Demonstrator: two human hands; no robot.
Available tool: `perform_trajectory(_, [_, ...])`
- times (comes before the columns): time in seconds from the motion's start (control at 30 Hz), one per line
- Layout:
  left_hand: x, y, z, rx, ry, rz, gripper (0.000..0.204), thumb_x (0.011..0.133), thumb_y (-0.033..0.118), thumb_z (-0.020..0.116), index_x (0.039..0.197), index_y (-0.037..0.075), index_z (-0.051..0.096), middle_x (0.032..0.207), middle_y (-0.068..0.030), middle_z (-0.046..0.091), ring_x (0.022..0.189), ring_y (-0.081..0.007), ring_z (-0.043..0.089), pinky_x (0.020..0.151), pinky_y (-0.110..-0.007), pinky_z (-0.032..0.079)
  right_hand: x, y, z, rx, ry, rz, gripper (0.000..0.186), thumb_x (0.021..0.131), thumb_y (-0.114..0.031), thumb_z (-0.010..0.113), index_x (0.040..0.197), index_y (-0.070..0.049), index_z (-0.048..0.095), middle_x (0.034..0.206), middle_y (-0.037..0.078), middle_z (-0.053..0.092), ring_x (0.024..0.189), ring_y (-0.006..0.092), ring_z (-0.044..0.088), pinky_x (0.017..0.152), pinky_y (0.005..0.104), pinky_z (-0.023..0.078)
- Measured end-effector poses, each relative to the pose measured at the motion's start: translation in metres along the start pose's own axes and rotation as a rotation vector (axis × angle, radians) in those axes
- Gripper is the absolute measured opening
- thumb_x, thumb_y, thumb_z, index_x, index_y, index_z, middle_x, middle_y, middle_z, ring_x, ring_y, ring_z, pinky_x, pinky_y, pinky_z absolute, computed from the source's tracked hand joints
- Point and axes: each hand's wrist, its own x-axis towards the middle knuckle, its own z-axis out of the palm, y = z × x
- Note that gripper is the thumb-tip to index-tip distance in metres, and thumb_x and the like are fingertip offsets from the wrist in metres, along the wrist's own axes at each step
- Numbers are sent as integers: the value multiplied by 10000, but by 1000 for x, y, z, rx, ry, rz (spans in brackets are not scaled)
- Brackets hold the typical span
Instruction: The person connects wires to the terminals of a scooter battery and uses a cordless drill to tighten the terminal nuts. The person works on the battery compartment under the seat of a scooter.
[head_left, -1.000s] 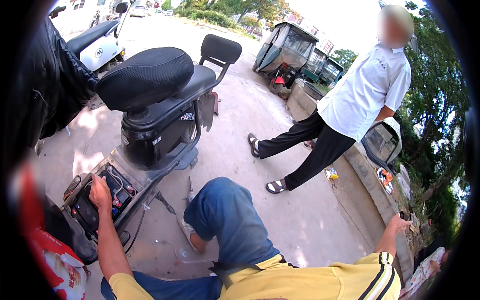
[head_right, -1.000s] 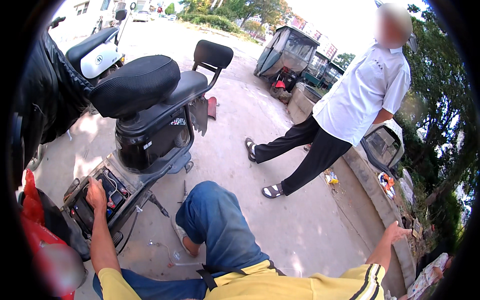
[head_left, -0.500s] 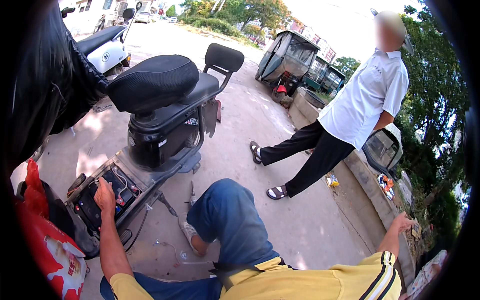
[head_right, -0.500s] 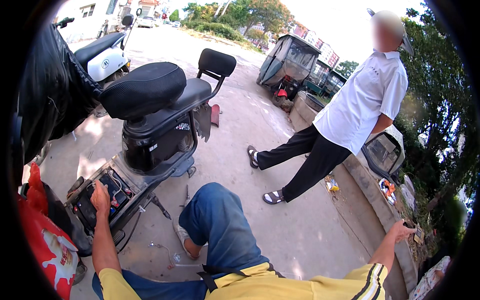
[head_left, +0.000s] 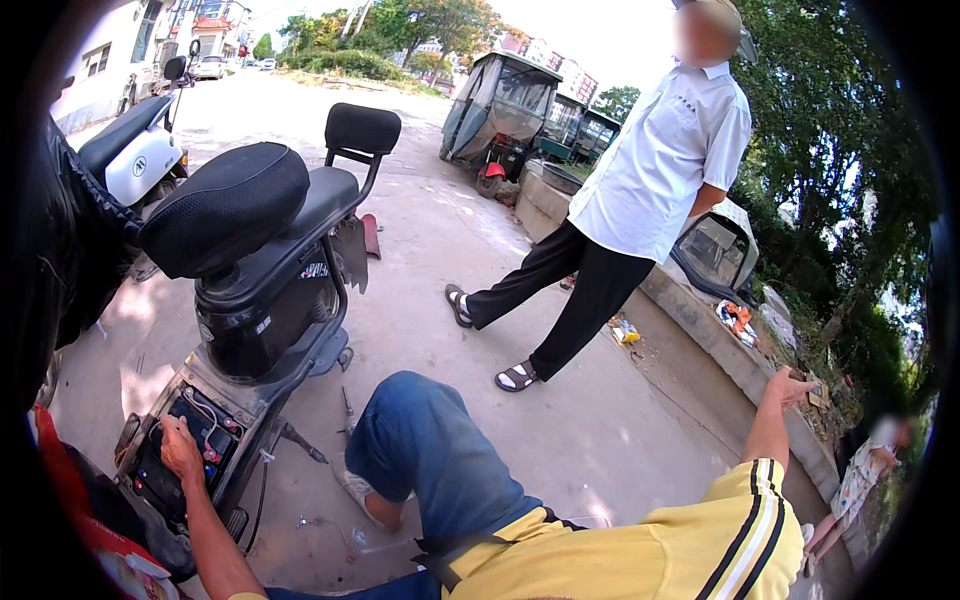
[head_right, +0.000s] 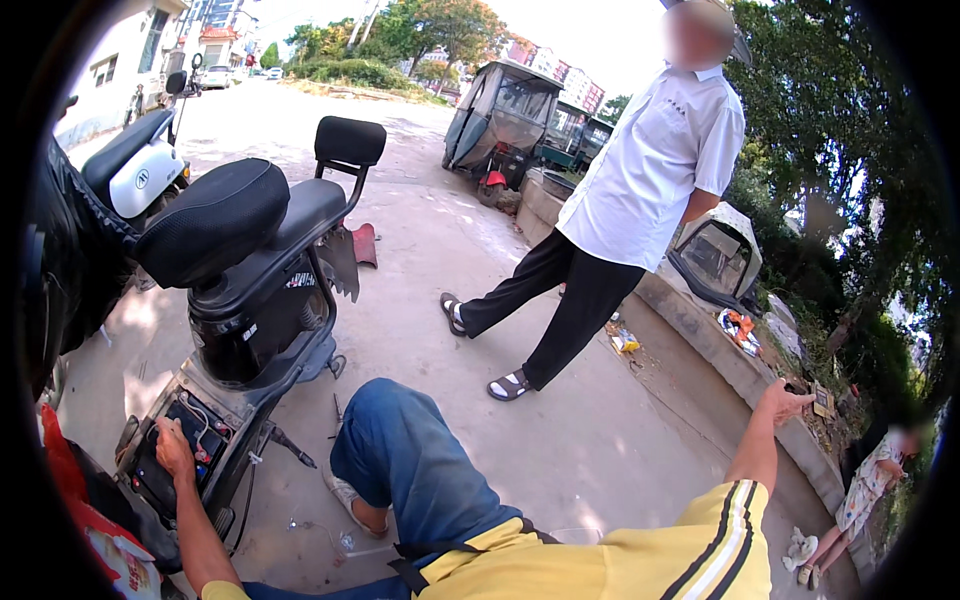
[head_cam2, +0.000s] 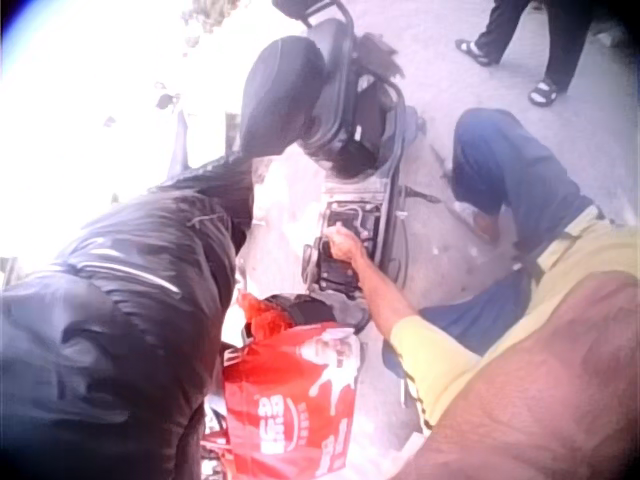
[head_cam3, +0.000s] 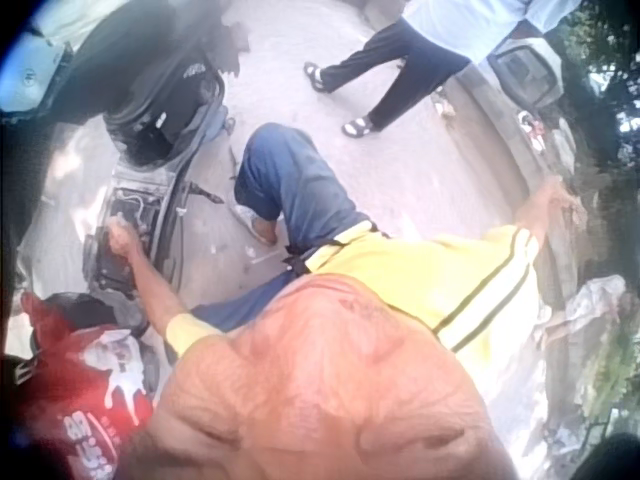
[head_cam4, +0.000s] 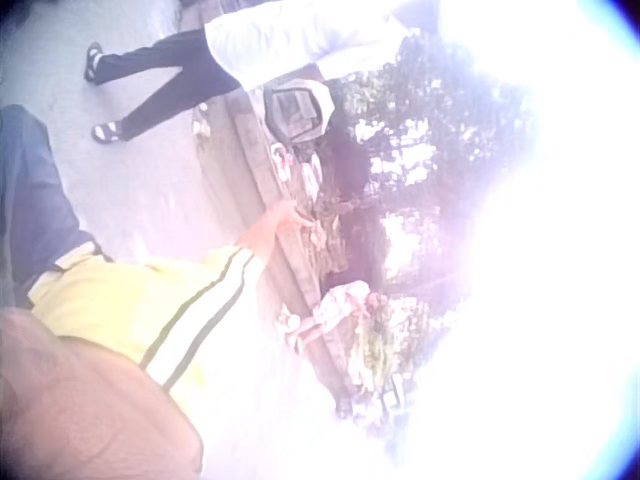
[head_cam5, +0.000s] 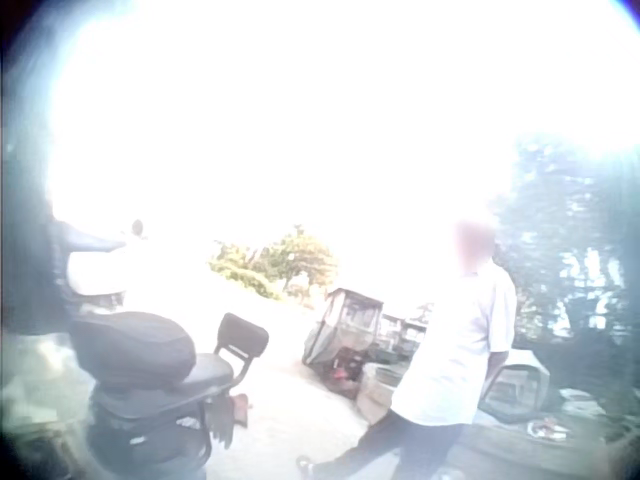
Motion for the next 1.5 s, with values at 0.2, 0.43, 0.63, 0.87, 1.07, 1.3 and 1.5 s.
perform_trajectory(0.2, [8, -14, 16, 7, 62, 22, 305, 1070, 365, 593, 1202, 93, 550, 1012, -241, 741, 935, -483, 705, 753, -584, 529, 2, -1, -21, -3, 16, 6, 1003, 900, -401, 773, 1689, -194, 190, 1559, 193, 509, 1398, 387, 529, 1102, 601, 448])
perform_trajectory(0.43, [11, -21, 23, 108, -26, -3, 300, 1078, 366, 582, 1154, 76, 559, 1016, -217, 746, 901, -448, 717, 739, -563, 536, 44, -41, -53, 66, 159, 44, 1017, 859, -363, 763, 1678, -134, 207, 1505, 229, 539, 1358, 408, 550, 1083, 598, 452])
perform_trajectory(0.63, [18, -28, 25, 16, 2, 10, 314, 1079, 389, 569, 1143, 81, 569, 999, -247, 730, 919, -483, 693, 753, -588, 514, 61, -90, -59, 220, 212, 61, 1029, 832, -346, 767, 1662, -104, 208, 1451, 262, 552, 1249, 451, 603, 1050, 580, 467])
perform_trajectory(0.87, [14, -9, 11, 2, -22, -39, 351, 1080, 416, 562, 1182, 81, 591, 1036, -249, 735, 963, -495, 688, 784, -585, 517, 12, -129, 31, 771, -238, -231, 847, 907, -159, 784, 1617, -29, 341, 1247, 112, 715, 1139, 233, 677, 1008, 382, 519])
perform_trajectory(1.07, [14, -8, 32, -183, 111, -167, 352, 1084, 402, 592, 1207, 77, 647, 1026, -204, 736, 941, -447, 694, 808, -511, 531, -222, -260, -102, 855, -576, -1275, 487, 941, -7, 723, 1418, -52, 633, 1029, 70, 746, 950, 161, 692, 901, 320, 545])
perform_trajectory(1.3, [32, -58, 20, -346, 228, -91, 378, 1069, 374, 634, 1132, 7, 701, 1049, -168, 736, 979, -346, 692, 896, -430, 514, -526, -264, -242, 1667, -878, -2242, 437, 896, -19, 687, 1332, -21, 653, 996, 73, 659, 887, 228, 639, 796, 373, 531])
perform_trajectory(1.5, [19, -39, -10, -459, 166, -119, 356, 1064, 339, 646, 1116, -10, 700, 1046, -164, 742, 950, -302, 682, 903, -409, 515, -751, -213, -357, 1992, -1793, -1882, 383, 900, -141, 703, 1239, -2, 590, 991, 149, 626, 909, 359, 627, 763, 463, 484])
